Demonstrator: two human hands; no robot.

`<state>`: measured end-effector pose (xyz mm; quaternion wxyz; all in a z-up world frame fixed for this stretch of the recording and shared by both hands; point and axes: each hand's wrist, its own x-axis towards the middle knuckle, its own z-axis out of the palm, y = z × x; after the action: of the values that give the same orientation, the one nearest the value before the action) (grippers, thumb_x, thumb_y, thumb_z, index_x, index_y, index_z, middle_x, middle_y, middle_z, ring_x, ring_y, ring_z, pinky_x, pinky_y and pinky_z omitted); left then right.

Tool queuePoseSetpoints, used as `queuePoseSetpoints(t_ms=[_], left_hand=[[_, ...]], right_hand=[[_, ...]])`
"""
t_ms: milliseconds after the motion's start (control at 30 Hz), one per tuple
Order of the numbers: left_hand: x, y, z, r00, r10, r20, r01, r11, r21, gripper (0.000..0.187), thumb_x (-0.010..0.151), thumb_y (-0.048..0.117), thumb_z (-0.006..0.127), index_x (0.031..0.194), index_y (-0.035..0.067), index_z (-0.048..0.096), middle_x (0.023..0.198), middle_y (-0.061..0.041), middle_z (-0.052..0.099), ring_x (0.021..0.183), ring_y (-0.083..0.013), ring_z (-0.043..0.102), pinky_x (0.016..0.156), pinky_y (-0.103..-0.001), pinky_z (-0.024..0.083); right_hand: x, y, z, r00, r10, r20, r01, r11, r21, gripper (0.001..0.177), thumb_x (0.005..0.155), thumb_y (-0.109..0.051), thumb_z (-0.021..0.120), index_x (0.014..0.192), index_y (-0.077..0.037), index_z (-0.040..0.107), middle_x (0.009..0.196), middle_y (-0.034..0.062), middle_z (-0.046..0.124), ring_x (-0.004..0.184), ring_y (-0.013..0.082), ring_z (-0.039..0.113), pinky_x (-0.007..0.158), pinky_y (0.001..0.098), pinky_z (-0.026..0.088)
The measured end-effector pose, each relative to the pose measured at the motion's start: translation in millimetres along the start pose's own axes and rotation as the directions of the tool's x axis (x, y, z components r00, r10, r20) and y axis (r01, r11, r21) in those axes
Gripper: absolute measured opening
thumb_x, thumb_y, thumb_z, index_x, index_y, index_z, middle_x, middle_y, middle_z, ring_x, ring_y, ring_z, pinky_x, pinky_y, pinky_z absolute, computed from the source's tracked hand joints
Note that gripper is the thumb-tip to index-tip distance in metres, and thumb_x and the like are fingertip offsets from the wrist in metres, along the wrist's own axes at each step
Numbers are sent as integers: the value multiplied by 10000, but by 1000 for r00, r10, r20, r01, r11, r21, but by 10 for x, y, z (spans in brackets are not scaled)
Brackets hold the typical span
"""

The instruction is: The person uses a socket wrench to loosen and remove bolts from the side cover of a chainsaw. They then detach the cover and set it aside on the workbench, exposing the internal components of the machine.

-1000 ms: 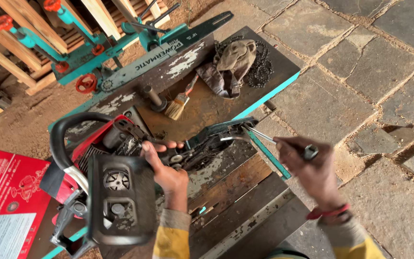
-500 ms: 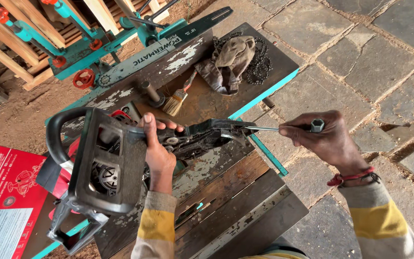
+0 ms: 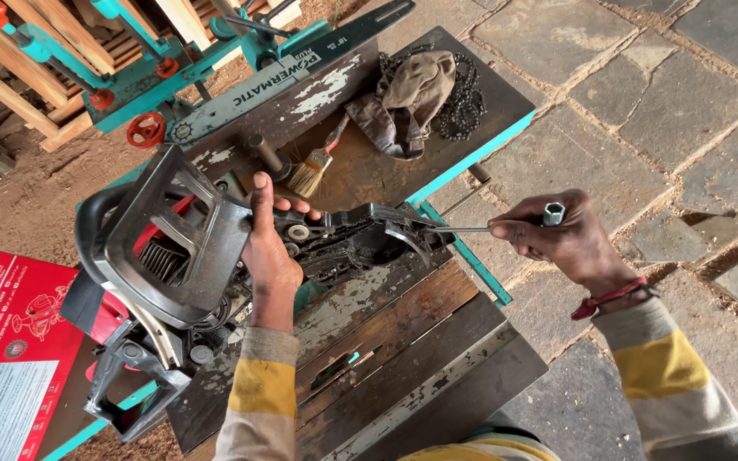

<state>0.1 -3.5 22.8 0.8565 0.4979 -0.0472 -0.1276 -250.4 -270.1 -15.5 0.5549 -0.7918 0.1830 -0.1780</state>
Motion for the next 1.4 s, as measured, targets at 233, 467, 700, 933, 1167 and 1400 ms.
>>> queuePoseSetpoints(t_ms=[233,467,700,933,1167,1400], left_hand=[[60,1,-70,999,4,42,-2,999,-52,431,937,407,754,798,71,523,740,-61,575,676,-219,645,642,-468,602],[110,11,-117,999,-25,41,26,999,-34,430,941,411,745,806,79,508,726,-84,597,684,-229,636,653,-446,597],[115,-31,-145,999,11,30,-10,1000,-19,438,922,415,752,790,72,513,714,-91,606,645,-236,638,625,-451,596],[57,-58,-143,998,55,-13,-56,998,-43,407,913,401,768,813,91,525,737,-49,576,678,-215,646,632,-457,599],[52,-86,-157,980,-33,-199,-6,982,-191,397,916,426,765,810,125,530,744,-6,553,703,-175,623,669,-403,571],[-14,-110,-70,973,27,-231,-71,980,-185,291,921,429,711,868,183,565,765,44,547,750,-136,595,732,-379,548]], right_hand=[[101,-58,-57,989,55,134,-91,958,274,142,859,-100,803,948,11,808,603,78,657,462,85,550,367,262,391],[121,-29,-56,963,117,242,-124,992,14,145,846,-153,790,875,-14,823,538,98,682,386,127,582,321,283,420],[-56,40,-32,998,-47,46,34,967,253,142,870,-136,801,938,-11,814,579,62,664,419,92,540,338,253,352],[-75,0,14,982,-180,50,171,974,148,142,881,-135,750,964,-32,801,617,47,723,417,70,581,329,235,412],[-467,-141,192,978,-78,-192,114,976,185,115,899,-111,758,939,-10,798,588,64,698,392,80,538,326,244,360],[-598,-250,379,932,186,-311,-28,893,449,127,900,-73,742,975,14,795,585,67,649,418,69,497,354,239,363]])
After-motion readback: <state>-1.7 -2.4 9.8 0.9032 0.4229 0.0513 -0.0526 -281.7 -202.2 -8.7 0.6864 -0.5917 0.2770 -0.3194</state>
